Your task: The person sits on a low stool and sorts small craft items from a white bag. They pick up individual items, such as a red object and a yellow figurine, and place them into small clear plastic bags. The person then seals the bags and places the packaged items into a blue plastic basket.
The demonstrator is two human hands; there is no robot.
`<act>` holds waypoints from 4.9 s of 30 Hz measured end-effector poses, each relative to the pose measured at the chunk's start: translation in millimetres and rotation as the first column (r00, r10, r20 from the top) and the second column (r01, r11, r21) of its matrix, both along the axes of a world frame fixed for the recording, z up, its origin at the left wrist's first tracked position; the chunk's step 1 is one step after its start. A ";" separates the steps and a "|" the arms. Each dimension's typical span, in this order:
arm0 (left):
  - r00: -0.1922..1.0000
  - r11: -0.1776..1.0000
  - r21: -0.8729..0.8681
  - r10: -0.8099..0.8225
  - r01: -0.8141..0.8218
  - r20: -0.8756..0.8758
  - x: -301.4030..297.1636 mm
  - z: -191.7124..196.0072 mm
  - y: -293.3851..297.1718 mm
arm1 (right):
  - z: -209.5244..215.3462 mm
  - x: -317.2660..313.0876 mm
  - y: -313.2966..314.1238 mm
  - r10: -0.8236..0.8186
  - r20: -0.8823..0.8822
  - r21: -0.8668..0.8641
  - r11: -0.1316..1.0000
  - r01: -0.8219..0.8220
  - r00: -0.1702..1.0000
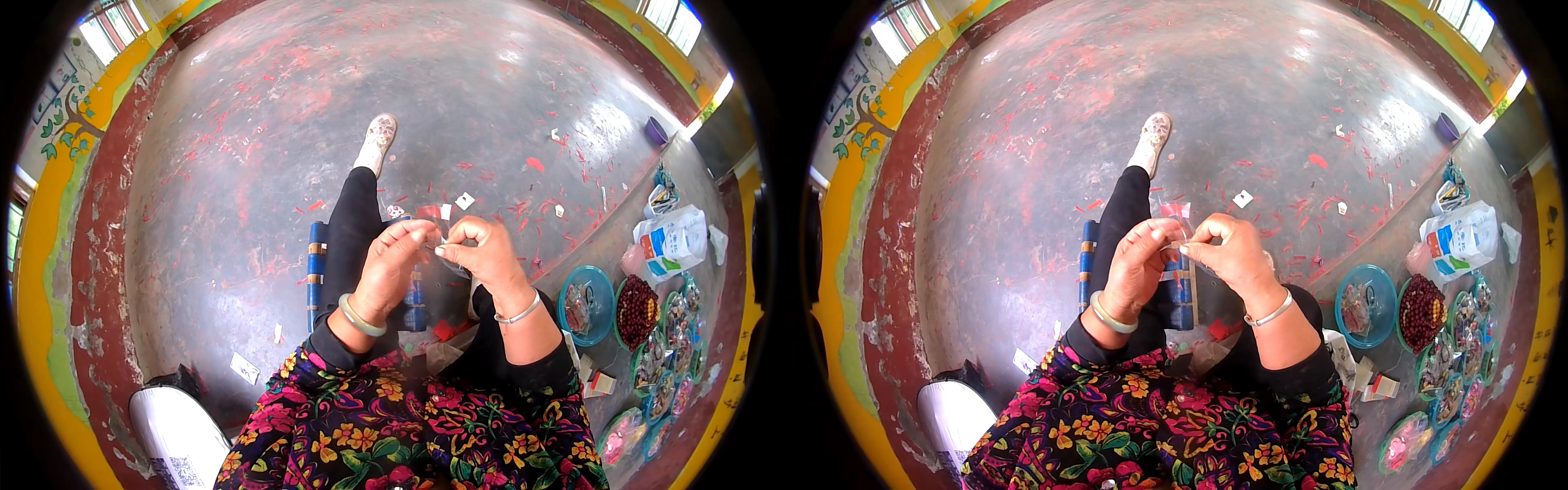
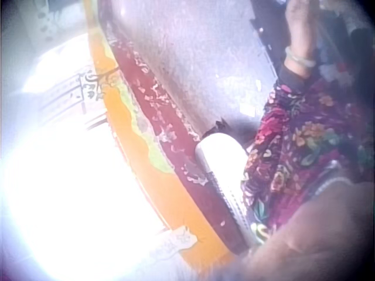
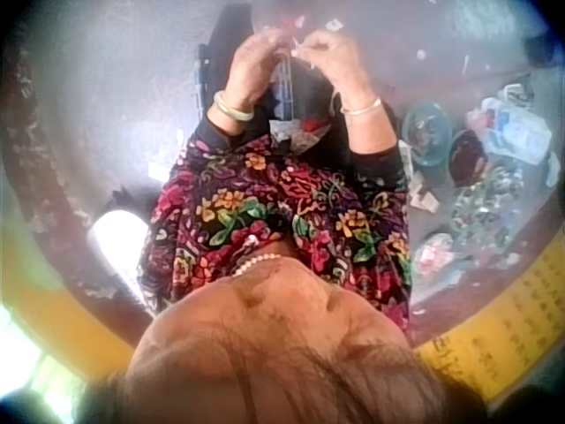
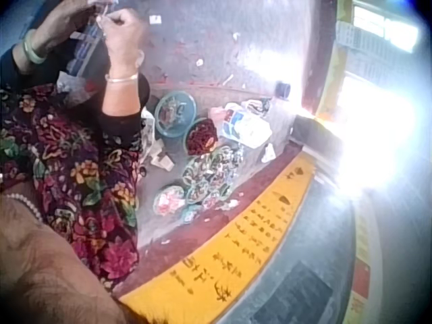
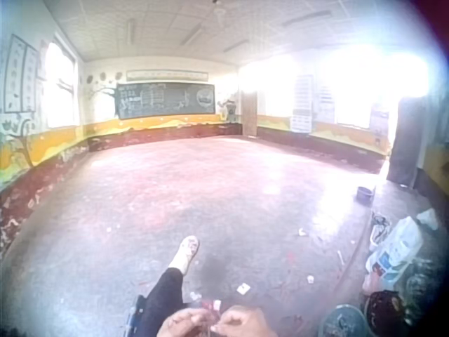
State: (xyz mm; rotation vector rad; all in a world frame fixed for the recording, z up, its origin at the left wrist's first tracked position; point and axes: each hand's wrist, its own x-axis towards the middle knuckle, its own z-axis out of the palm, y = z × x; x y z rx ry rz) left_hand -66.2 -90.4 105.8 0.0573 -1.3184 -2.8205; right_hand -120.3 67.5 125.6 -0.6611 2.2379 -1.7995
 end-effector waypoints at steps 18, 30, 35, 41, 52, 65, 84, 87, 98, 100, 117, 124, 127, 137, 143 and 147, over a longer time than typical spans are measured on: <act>0.961 0.954 0.179 -0.261 0.241 0.096 -6.6 -15.9 -24.9 | 1.3 -0.6 -1.0 0.062 -0.326 0.151 0.989 -0.013 0.943; 0.964 0.983 -0.091 -0.138 0.162 0.227 -5.6 -8.3 -17.4 | -2.3 -3.0 3.3 0.067 -0.272 0.173 0.985 -0.020 0.960; 0.959 0.953 -0.234 -0.130 0.191 0.253 -6.0 -5.2 -20.6 | 0.7 -3.6 6.8 0.101 -0.256 0.214 0.976 -0.046 0.961; 0.957 0.951 -0.263 -0.090 0.166 0.276 -8.5 -9.6 -22.4 | 1.5 -3.2 6.8 0.057 -0.206 0.225 0.974 -0.009 0.977; 0.988 0.498 -0.861 0.053 0.101 0.147 -14.0 -36.5 -21.7 | -1.0 17.7 -16.4 0.333 -0.782 0.462 0.877 0.132 0.527; 0.976 0.800 -0.564 -0.128 0.208 0.178 -8.1 -41.3 -18.0 | -4.1 17.1 -7.0 0.292 -0.657 0.577 0.788 0.214 0.695; 0.978 0.552 -0.826 -0.086 -0.111 -0.189 1.1 -35.3 5.6 | 1.4 10.3 -10.4 0.238 -0.036 0.822 0.559 -0.107 0.971; 0.978 0.546 -0.829 -0.081 -0.120 -0.194 3.9 -31.5 9.4 | 21.9 6.4 -6.6 0.217 0.288 0.661 0.660 -0.357 0.933; 0.970 0.385 -0.904 -0.075 -0.186 -0.232 2.7 -25.1 -7.9 | -7.1 -6.7 14.2 0.167 0.103 0.501 0.843 -0.196 0.981; 0.965 0.454 -0.882 -0.150 -0.124 -0.213 -1.6 -27.0 -21.0 | -7.1 -13.4 19.8 0.121 0.298 0.316 0.923 -0.218 0.947; 0.912 0.700 -0.625 -0.407 0.346 0.049 5.2 -22.8 -17.9 | 0.7 -6.0 15.1 0.430 0.517 -0.127 0.894 -0.430 0.740; 0.866 0.662 -0.610 -0.494 0.435 0.082 5.3 -30.3 -19.1 | 0.7 -3.3 13.9 0.461 0.429 0.082 0.837 -0.541 0.777; 0.849 0.662 -0.602 -0.526 0.446 0.050 5.4 -29.0 -19.8 | -3.0 -4.8 13.7 0.453 0.390 0.030 0.864 -0.503 0.801; 0.895 0.573 -0.751 -0.442 0.328 0.054 4.6 -31.5 -23.8 | -5.1 -2.1 10.8 0.379 0.325 0.252 0.848 -0.465 0.867; 0.912 0.650 -0.677 -0.403 0.345 0.077 2.4 -45.4 -30.4 | -2.6 -0.7 17.2 0.258 0.264 0.228 0.920 -0.320 0.930; 0.943 0.736 -0.615 -0.331 0.284 0.038 5.2 -47.3 -26.1 | -4.9 3.1 14.4 0.195 0.006 0.356 0.916 -0.184 0.981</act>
